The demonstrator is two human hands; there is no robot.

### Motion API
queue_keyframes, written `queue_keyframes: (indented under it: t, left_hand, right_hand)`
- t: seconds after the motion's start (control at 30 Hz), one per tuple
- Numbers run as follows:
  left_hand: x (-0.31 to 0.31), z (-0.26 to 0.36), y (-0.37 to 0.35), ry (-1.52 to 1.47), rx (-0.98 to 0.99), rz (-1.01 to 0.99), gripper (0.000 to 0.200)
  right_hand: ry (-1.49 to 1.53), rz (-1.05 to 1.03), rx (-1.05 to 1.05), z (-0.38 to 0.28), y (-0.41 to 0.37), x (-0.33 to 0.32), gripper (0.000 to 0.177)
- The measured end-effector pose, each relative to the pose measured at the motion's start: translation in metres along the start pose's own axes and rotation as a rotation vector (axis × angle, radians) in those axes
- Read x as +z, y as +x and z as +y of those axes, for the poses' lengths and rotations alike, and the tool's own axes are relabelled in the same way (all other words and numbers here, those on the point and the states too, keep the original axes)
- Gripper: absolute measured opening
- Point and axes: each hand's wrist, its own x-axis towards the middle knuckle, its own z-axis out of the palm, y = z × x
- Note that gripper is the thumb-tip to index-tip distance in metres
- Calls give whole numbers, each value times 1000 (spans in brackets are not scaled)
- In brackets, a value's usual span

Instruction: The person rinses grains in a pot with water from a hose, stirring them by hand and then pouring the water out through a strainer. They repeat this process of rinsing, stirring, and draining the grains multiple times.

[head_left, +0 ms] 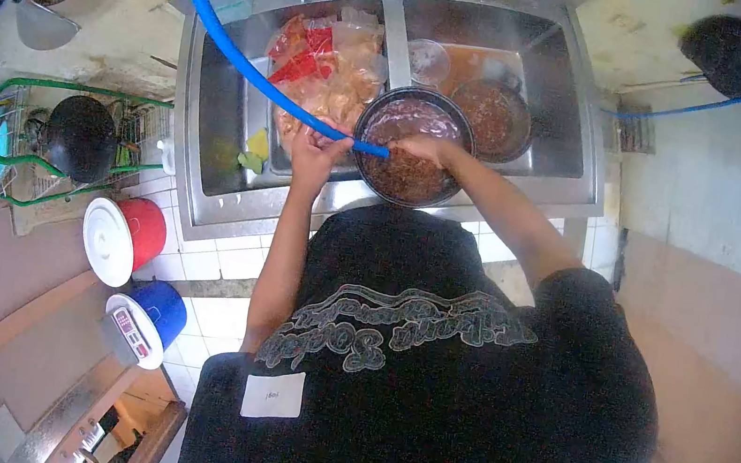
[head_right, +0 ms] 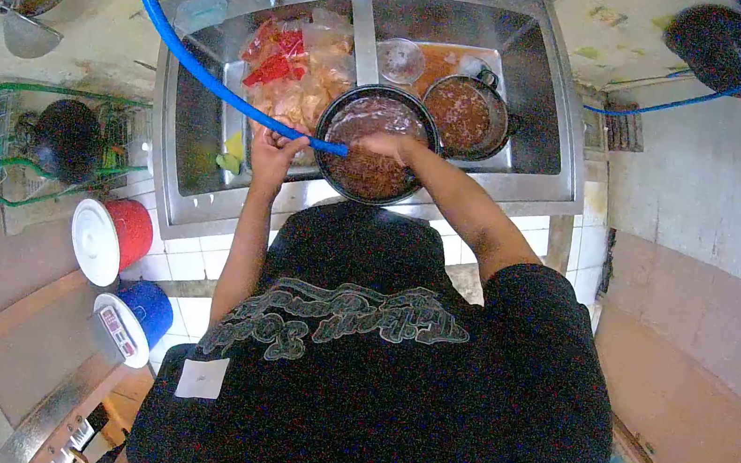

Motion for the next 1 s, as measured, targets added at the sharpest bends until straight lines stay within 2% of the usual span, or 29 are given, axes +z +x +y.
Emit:
queue_keyframes:
  t: [0.1, 0.13, 0.17, 0.27, 0.3, 0.37, 0.4, 0.43, 0.5, 0.53, 0.57, 0.63, 0.77, 0.83, 0.87, 0.93, 1.0]
  left_hand:
    - [2, 0, 1, -26, -3, -2, 37]
    - [2, 0, 1, -31, -18, 3, 37]
    - [2, 0, 2, -32, -17, 2, 37]
    - [2, 0, 2, -70, -41, 13, 37]
    - [2, 0, 2, -52, -37, 10, 37]
    - [3, 4, 0, -36, -33, 11, 37]
    - [4, 5, -1, -20, -29, 3, 36]
    - [5, 7, 0, -6, -23, -7, 36]
    - [5, 4, 0, -19, -17, -9, 36]
    - [5, 4, 0, -31, -12, -13, 36]
    - [5, 3, 0, -32, -12, -11, 36]
    - [5, 2, 0, -46, -19, -16, 37]
    - [6, 3, 1, -36, 15, -15, 36]
    - [5, 3, -1, -57, -20, -7, 35]
    - [5, 3, -2, -56, -22, -7, 35]
    - [3, 2, -1, -21, 8, -9, 36]
    - [4, 2, 0, -37, 2, -16, 36]
  right_hand:
    - [-77, 63, -62, 2, 18, -13, 47]
    - [-701, 58, -292, -16, 5, -18, 51]
    - [-701, 60, -292, -19, 4, -17, 51]
    - [-624, -37, -694, -27, -4, -10, 54]
    - [-625, -38, -692, -25, -10, -4, 54]
    - [-1197, -104, -553, -42, -45, 14, 85]
    - [-1248, -118, -529, -26, -23, 16, 89]
    - [-1252, -117, -528, -28, -30, 20, 89]
    - [-1545, 79, -461, -31, -49, 34, 81]
    - [-1138, 329, -452, -27, -46, 38, 55]
    - [-1140, 328, -452, -25, -40, 38, 55]
    - [-1517, 66, -372, -27, -30, 40, 27]
    - [-1434, 230, -475, -22, -20, 45, 17]
    - [-1148, 293, -165, -27, -20, 53, 22]
    - [-1146, 293, -165, -19, -12, 51, 22]
    - [-1131, 357, -383, -10, -1, 44, 23]
    - [-1054, 320, -316, -14, -2, 39, 26]
